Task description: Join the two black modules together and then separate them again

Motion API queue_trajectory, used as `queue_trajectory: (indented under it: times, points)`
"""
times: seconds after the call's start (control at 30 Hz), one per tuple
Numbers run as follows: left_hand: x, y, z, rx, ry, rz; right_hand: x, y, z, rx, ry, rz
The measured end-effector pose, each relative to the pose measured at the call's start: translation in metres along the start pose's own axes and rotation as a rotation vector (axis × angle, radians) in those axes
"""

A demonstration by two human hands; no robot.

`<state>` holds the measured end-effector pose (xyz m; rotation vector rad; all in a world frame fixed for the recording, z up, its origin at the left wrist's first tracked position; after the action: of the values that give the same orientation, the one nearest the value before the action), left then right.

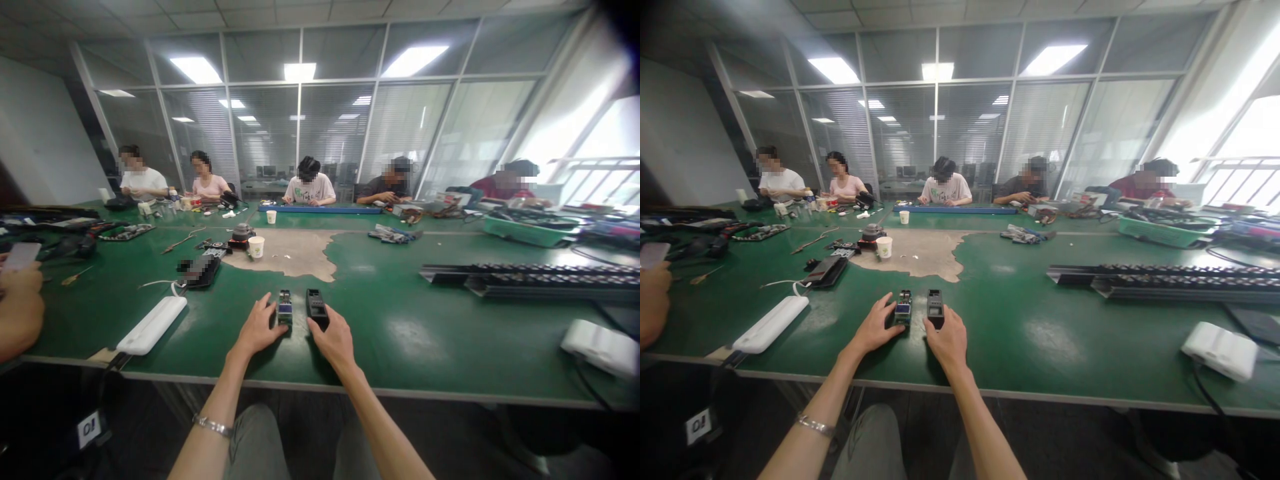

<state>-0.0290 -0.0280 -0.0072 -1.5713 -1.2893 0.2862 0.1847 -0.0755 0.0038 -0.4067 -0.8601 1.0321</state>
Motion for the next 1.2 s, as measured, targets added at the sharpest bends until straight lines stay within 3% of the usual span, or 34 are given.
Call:
queue_trajectory:
  times: [0.4,0.77,0.93,1.0,1.2]
  points:
    - [0.006,0.001,0.013,0.042,-0.010,0.029,0.000,0.007,-0.008,-0.117,-0.009,-0.018]
    - [-0.012,-0.011,0.007,0.080,0.007,-0.033,-0.002,0.002,-0.002,-0.043,-0.025,0.035]
    - [-0.013,-0.010,0.008,0.066,0.016,-0.036,0.006,-0.009,0.020,0.111,0.067,0.042]
    - [-0.014,-0.009,0.009,0.055,0.014,-0.040,0.011,-0.010,0.037,0.154,0.041,0.037]
    - [-0.014,-0.010,0.007,0.073,0.017,-0.033,0.018,0.006,0.076,0.125,0.000,0.080]
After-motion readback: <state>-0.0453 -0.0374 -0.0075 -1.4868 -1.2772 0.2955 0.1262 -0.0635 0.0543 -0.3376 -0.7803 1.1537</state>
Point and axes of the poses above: each hand's wrist, its own x-axis towards the middle knuckle, its own y-axis out of the palm, z = x × y, the point moved 3 cm from there along x, towards the middle knuckle, and after that the axes turned 3 degrees about y, right-handed, at the moved point
